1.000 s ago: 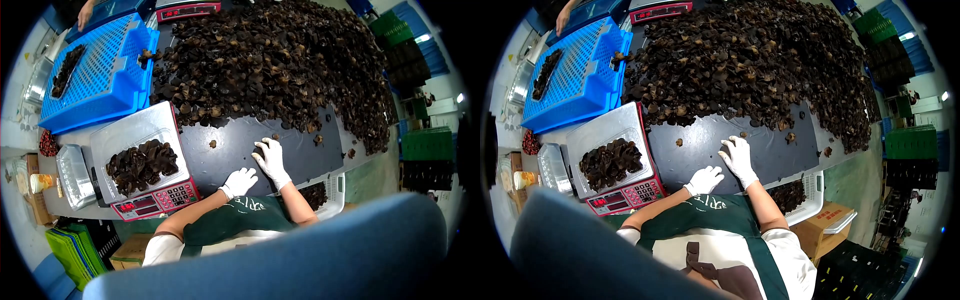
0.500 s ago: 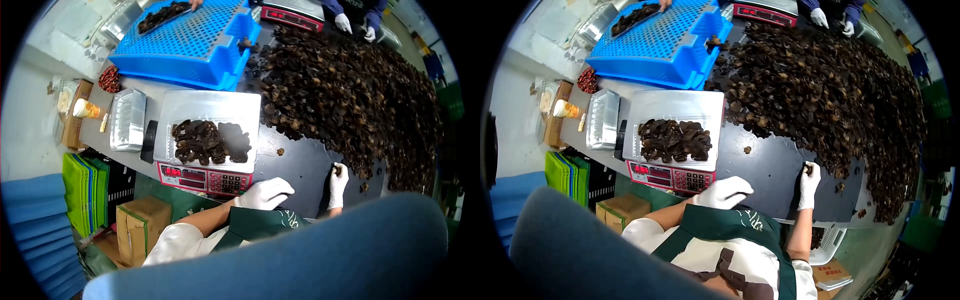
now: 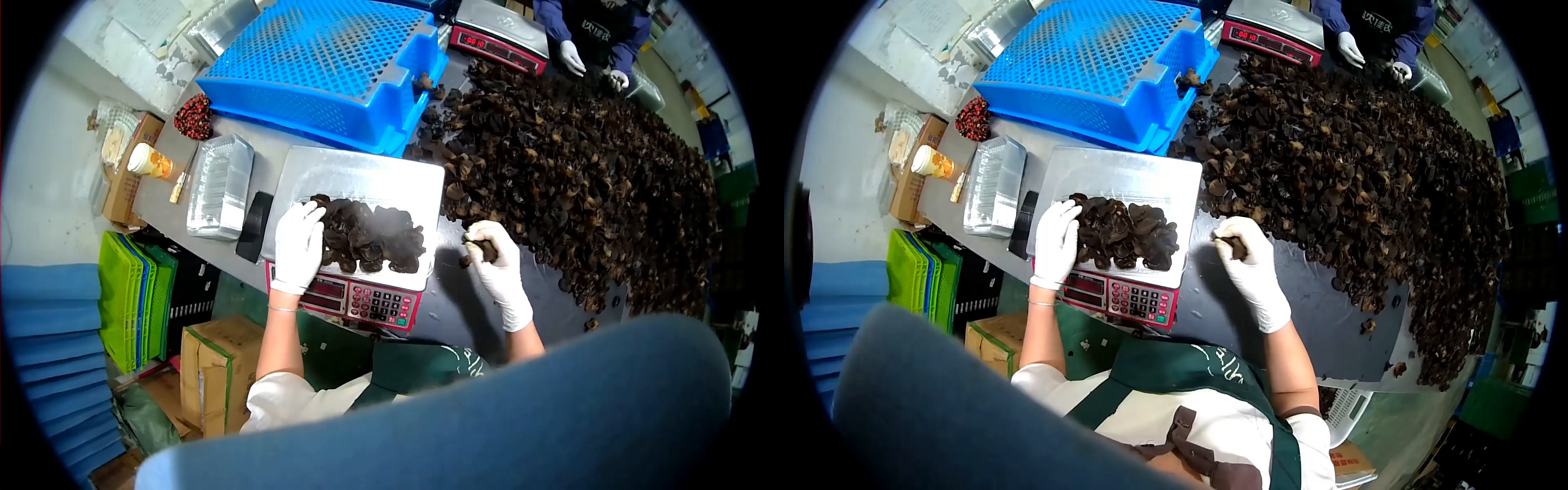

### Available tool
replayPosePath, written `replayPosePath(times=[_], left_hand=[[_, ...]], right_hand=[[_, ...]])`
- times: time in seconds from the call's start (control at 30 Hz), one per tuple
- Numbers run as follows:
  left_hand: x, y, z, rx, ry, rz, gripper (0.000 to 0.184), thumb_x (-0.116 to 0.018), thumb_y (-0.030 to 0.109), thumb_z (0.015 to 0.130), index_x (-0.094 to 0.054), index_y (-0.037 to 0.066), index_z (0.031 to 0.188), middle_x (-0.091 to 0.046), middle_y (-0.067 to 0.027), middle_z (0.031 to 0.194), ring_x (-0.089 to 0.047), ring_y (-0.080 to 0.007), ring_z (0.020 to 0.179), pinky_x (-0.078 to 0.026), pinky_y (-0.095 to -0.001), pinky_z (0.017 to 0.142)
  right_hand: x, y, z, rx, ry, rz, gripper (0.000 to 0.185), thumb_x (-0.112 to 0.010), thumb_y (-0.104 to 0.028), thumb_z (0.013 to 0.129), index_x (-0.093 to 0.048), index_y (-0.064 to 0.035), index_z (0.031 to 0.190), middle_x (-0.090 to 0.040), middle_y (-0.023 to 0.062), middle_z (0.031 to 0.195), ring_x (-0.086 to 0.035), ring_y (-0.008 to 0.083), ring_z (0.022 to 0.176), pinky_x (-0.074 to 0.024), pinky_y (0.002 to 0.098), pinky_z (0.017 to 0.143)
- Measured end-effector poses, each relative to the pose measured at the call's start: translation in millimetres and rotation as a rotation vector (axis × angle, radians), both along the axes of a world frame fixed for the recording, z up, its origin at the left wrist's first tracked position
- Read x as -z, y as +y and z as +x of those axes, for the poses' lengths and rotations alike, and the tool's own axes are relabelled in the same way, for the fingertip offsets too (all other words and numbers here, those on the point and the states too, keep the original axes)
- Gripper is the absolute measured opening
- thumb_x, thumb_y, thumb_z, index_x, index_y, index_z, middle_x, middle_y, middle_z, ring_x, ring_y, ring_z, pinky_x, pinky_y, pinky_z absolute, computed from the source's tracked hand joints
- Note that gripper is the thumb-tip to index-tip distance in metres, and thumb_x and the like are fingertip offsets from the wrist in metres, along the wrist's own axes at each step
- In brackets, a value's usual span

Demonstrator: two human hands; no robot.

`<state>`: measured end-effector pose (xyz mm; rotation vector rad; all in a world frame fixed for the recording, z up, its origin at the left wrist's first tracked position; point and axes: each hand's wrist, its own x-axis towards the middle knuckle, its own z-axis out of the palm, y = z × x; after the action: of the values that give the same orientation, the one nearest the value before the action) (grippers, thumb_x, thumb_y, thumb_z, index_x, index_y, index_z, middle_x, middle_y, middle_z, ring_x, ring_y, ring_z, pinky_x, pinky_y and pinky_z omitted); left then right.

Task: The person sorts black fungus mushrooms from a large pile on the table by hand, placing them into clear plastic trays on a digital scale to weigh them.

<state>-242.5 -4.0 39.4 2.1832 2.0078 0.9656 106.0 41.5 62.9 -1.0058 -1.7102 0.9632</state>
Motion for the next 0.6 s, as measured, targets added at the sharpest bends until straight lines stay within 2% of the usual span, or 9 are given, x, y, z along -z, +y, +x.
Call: replayPosePath(times=[0.03, 0.1, 0.23, 0.3, 0.37, 0.4, 0.43, 0.53, 0.6], left_hand=[[-2, -2, 4, -0.035, 0.018, -0.011, 0.025, -0.055, 0.008, 0.095, -0.067, 0.006, 0.117, -0.064, -0.0131, 0.121, -0.056, -0.0317, 0.119, -0.04, -0.0405, 0.107], [2, -2, 1, -0.016, -0.211, -0.052, 0.026, -0.054, 0.008, 0.095, -0.066, 0.005, 0.118, -0.064, -0.0131, 0.122, -0.055, -0.033, 0.121, -0.039, -0.041, 0.108], [-3, -6, 5, 0.004, -0.316, -0.053, 0.03, -0.056, 0.006, 0.093, -0.063, 0.004, 0.122, -0.061, -0.0156, 0.127, -0.053, -0.0342, 0.123, -0.038, -0.0415, 0.109], [-12, -8, 10, 0.052, -0.245, -0.042, 0.042, -0.064, 0.01, 0.087, -0.058, 0.003, 0.129, -0.055, -0.0183, 0.134, -0.049, -0.0353, 0.127, -0.036, -0.0424, 0.111], [-22, -13, 11, 0.122, -0.133, -0.131, 0.084, -0.08, 0.042, 0.07, -0.048, 0.007, 0.14, -0.043, -0.0191, 0.145, -0.037, -0.0418, 0.134, -0.029, -0.0525, 0.112], [-26, -15, 13, 0.133, -0.093, -0.14, 0.09, -0.081, 0.045, 0.067, -0.047, 0.009, 0.142, -0.041, -0.0185, 0.147, -0.034, -0.0429, 0.135, -0.027, -0.0542, 0.112], [-29, -16, 17, 0.143, -0.052, -0.149, 0.096, -0.082, 0.049, 0.064, -0.045, 0.01, 0.144, -0.039, -0.018, 0.149, -0.032, -0.044, 0.136, -0.025, -0.0559, 0.112], [-22, -16, 21, 0.105, 0.004, -0.161, 0.097, -0.082, 0.049, 0.064, -0.044, 0.013, 0.146, -0.038, -0.0167, 0.151, -0.031, -0.0431, 0.137, -0.02, -0.0565, 0.114], [-19, -15, 23, 0.076, 0.005, -0.179, 0.093, -0.08, 0.045, 0.067, -0.043, 0.013, 0.147, -0.038, -0.0162, 0.15, -0.031, -0.0414, 0.137, -0.018, -0.0558, 0.115]], right_hand=[[-5, 3, -9, -0.043, 0.005, 0.039, 0.019, -0.066, 0.008, 0.082, -0.061, -0.0024, 0.097, -0.061, 0.0078, 0.102, -0.061, 0.0158, 0.091, -0.0499, 0.0262, 0.079], [-13, 7, -27, -0.082, 0.033, -0.03, 0.021, -0.068, 0.006, 0.08, -0.061, -0.0025, 0.097, -0.062, 0.0082, 0.102, -0.062, 0.0196, 0.092, -0.0508, 0.0293, 0.08], [-26, 23, -66, -0.217, -0.068, 0.193, 0.02, -0.073, -0.004, 0.081, -0.062, -0.0042, 0.097, -0.063, 0.0093, 0.099, -0.063, 0.0229, 0.092, -0.0511, 0.0322, 0.081], [-32, 25, -85, -0.289, -0.111, 0.089, 0.022, -0.075, -0.009, 0.082, -0.062, -0.0043, 0.1, -0.064, 0.0088, 0.094, -0.06, 0.0235, 0.083, -0.0489, 0.0354, 0.078], [-28, 32, -101, -0.399, -0.154, 0.058, 0.022, -0.074, -0.008, 0.084, -0.062, -0.0033, 0.102, -0.064, 0.0096, 0.1, -0.062, 0.0233, 0.092, -0.05, 0.034, 0.08], [-24, 36, -108, -0.426, -0.249, 0.11, 0.029, -0.074, -0.019, 0.087, -0.062, -0.0037, 0.109, -0.064, 0.0097, 0.101, -0.061, 0.0246, 0.091, -0.049, 0.0354, 0.08], [-21, 38, -113, -0.434, -0.25, 0.113, 0.029, -0.074, -0.019, 0.087, -0.062, -0.0037, 0.109, -0.064, 0.0097, 0.101, -0.061, 0.0246, 0.091, -0.049, 0.0354, 0.08], [-18, 40, -121, -0.409, -0.403, 0.157, 0.042, -0.07, -0.034, 0.089, -0.06, -0.0056, 0.118, -0.064, 0.0109, 0.103, -0.061, 0.0263, 0.09, -0.0489, 0.0354, 0.079], [-25, 41, -119, -0.402, -0.359, 0.088, 0.04, -0.071, -0.034, 0.089, -0.061, -0.0058, 0.115, -0.064, 0.0107, 0.101, -0.062, 0.0263, 0.088, -0.049, 0.035, 0.078]])
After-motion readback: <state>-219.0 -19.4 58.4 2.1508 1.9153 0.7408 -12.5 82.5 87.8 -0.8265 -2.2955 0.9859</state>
